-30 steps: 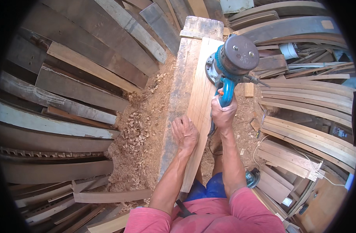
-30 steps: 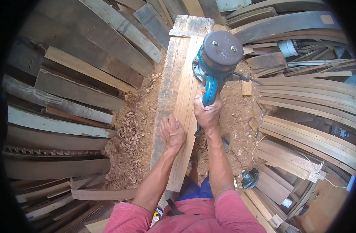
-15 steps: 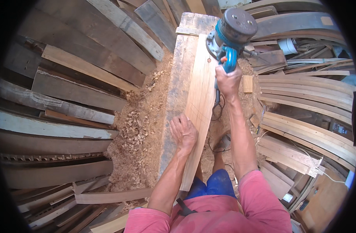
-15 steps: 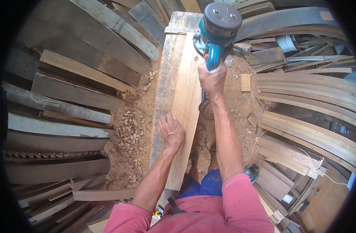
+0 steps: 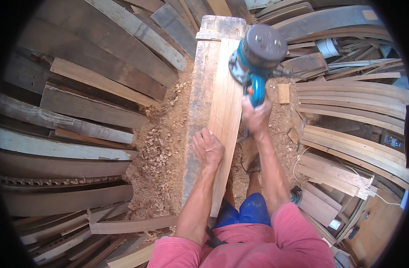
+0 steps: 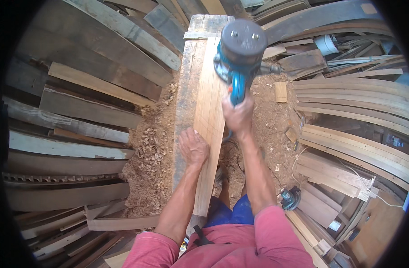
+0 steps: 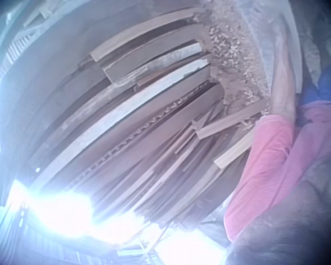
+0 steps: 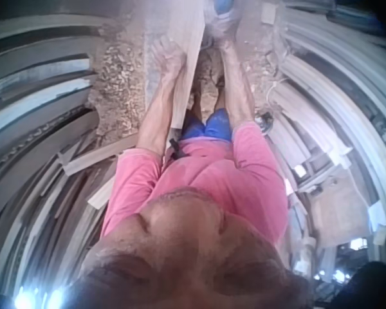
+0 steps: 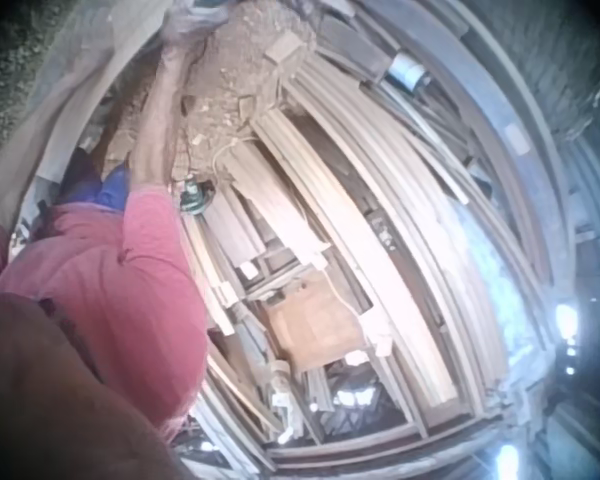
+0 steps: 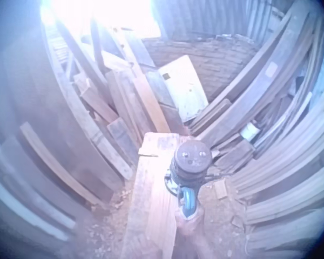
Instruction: The person uses a wood router to shape the edges of several wooden boards by hand, turning the boards over to work on multiple sides.
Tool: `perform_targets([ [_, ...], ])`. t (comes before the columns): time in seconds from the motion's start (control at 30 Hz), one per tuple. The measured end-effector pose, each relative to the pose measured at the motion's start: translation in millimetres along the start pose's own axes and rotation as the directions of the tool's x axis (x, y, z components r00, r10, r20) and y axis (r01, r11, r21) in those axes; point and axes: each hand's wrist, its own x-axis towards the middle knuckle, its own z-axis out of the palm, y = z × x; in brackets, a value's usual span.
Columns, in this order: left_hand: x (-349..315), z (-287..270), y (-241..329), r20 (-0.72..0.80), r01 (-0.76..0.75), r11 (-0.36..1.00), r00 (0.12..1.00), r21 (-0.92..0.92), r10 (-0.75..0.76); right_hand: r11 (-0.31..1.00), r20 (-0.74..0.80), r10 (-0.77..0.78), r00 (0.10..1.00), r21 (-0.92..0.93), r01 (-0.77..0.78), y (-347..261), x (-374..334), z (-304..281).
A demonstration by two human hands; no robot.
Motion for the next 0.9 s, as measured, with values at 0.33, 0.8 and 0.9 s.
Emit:
perform_targets([
  [0.33, -2.4, 8.1, -1.8, -0.006, -0.009, 0.998, 1.000, 0.059, 0.010, 0.981, 0.029, 0.190, 0.981, -0.035, -0.189, -24.1, -164.7, -16.2],
  [0.8, -2.6, 5.3, -10.2, -0.026, -0.080, 0.996, 0.997, -0.038, 0.079, 0.997, 0.016, 0.070, 0.997, -0.045, -0.069, -12.2, -123.0, 6.1],
  [0.9, -2.2, 5.1, -9.3, -0.024, -0.074, 0.996, 0.997, -0.046, 0.072, 0.997, 0.009, 0.041, 0.999, -0.058, -0.041, -14.4, -109.3, 7.6],
])
